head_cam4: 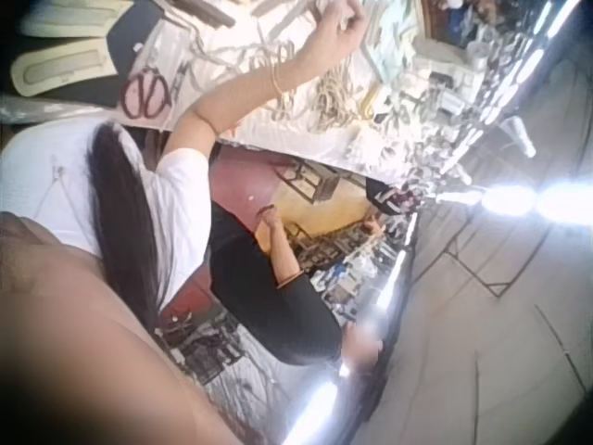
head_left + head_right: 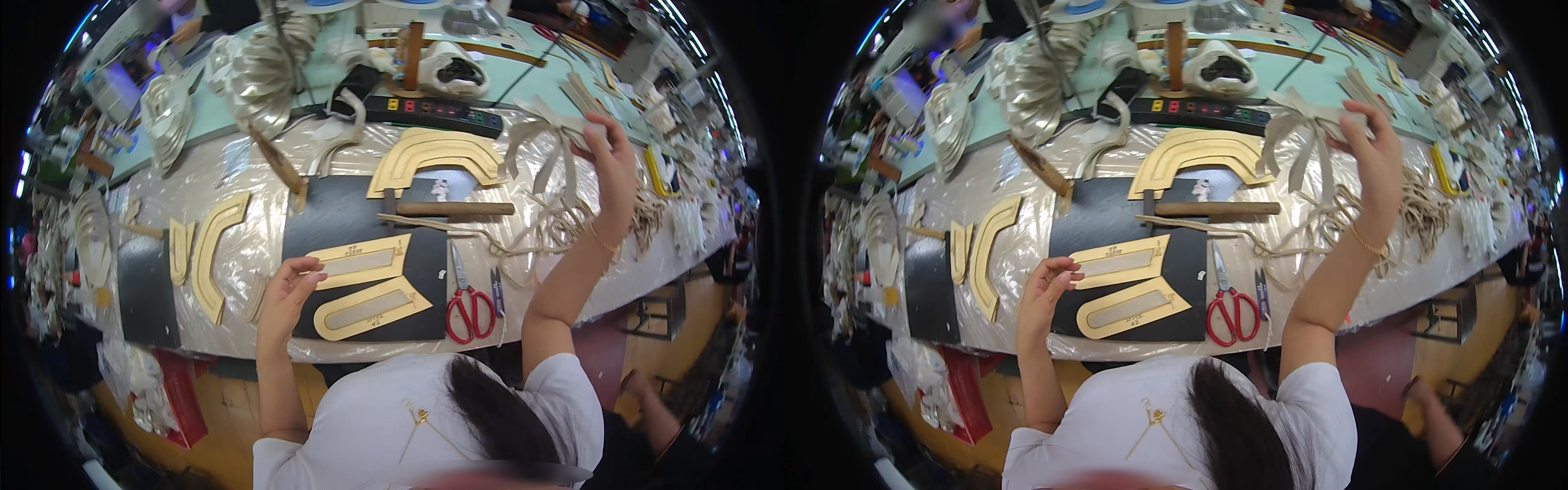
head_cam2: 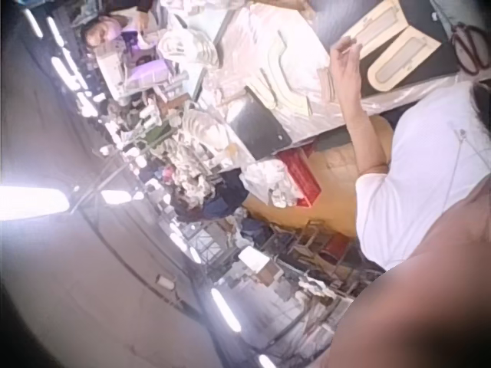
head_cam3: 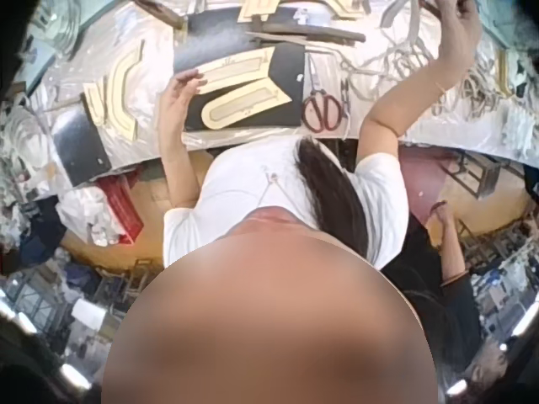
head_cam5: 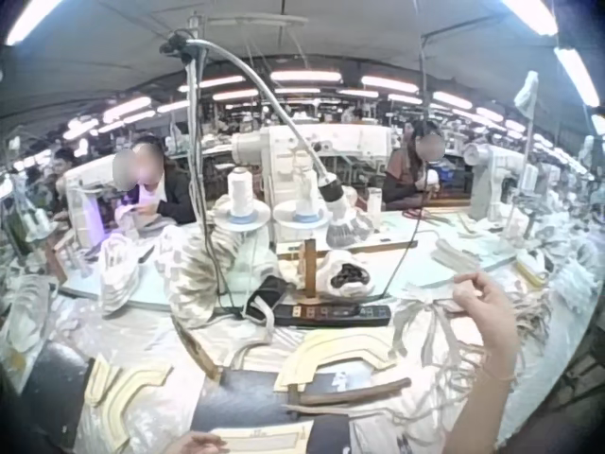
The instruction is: The person applies glue to a curved hat part, places a fabric strip onto it, trims the excess with scissors, and presses the strip into place. They repeat this process on additional hat parts, using a wooden mallet to flatten the glued areas.
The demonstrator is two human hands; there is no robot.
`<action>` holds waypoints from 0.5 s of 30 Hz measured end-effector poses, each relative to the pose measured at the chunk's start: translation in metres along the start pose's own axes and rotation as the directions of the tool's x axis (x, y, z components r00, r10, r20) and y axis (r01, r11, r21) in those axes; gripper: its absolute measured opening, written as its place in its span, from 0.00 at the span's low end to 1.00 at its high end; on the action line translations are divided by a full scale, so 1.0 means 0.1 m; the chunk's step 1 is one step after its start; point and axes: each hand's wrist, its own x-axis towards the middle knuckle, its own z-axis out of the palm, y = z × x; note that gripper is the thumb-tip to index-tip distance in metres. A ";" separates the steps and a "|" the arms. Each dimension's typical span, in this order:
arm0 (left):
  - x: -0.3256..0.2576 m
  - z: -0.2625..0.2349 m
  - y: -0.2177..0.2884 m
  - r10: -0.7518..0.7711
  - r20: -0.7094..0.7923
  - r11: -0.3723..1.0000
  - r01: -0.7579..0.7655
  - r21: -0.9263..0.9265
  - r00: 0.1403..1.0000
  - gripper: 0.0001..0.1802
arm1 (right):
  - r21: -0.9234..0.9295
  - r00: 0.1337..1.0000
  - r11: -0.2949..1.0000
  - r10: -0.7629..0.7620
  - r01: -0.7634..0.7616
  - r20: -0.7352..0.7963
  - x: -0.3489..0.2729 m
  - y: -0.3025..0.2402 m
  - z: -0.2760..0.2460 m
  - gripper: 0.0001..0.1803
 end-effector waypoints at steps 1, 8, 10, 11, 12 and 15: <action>0.02 0.02 -0.02 -0.008 -0.009 1.000 0.008 0.028 1.000 0.16 | -0.024 1.000 1.000 -0.010 0.009 -0.006 0.08 0.05 -0.03 0.15; 0.14 0.22 -0.01 0.022 0.046 0.999 -0.023 0.026 0.999 0.15 | -0.167 0.971 0.971 -0.194 0.170 -0.142 1.37 0.76 0.22 0.18; 0.13 0.24 0.01 0.038 0.058 0.999 -0.039 0.009 0.998 0.16 | -0.154 0.966 0.977 -0.175 0.147 -0.192 1.66 1.05 0.34 0.21; 0.12 0.24 0.02 0.044 0.054 0.999 -0.045 0.007 0.998 0.16 | -0.301 0.974 0.949 -0.151 0.094 -0.170 1.72 1.22 0.38 0.21; 0.11 0.23 0.02 0.053 0.059 0.998 -0.054 0.021 0.997 0.16 | -0.440 0.981 0.897 -0.122 0.044 -0.151 1.74 1.37 0.41 0.22; 0.06 0.14 -0.01 0.053 0.041 0.995 -0.056 0.088 0.998 0.16 | -0.542 0.996 0.840 -0.048 -0.002 -0.077 1.66 1.63 0.43 0.26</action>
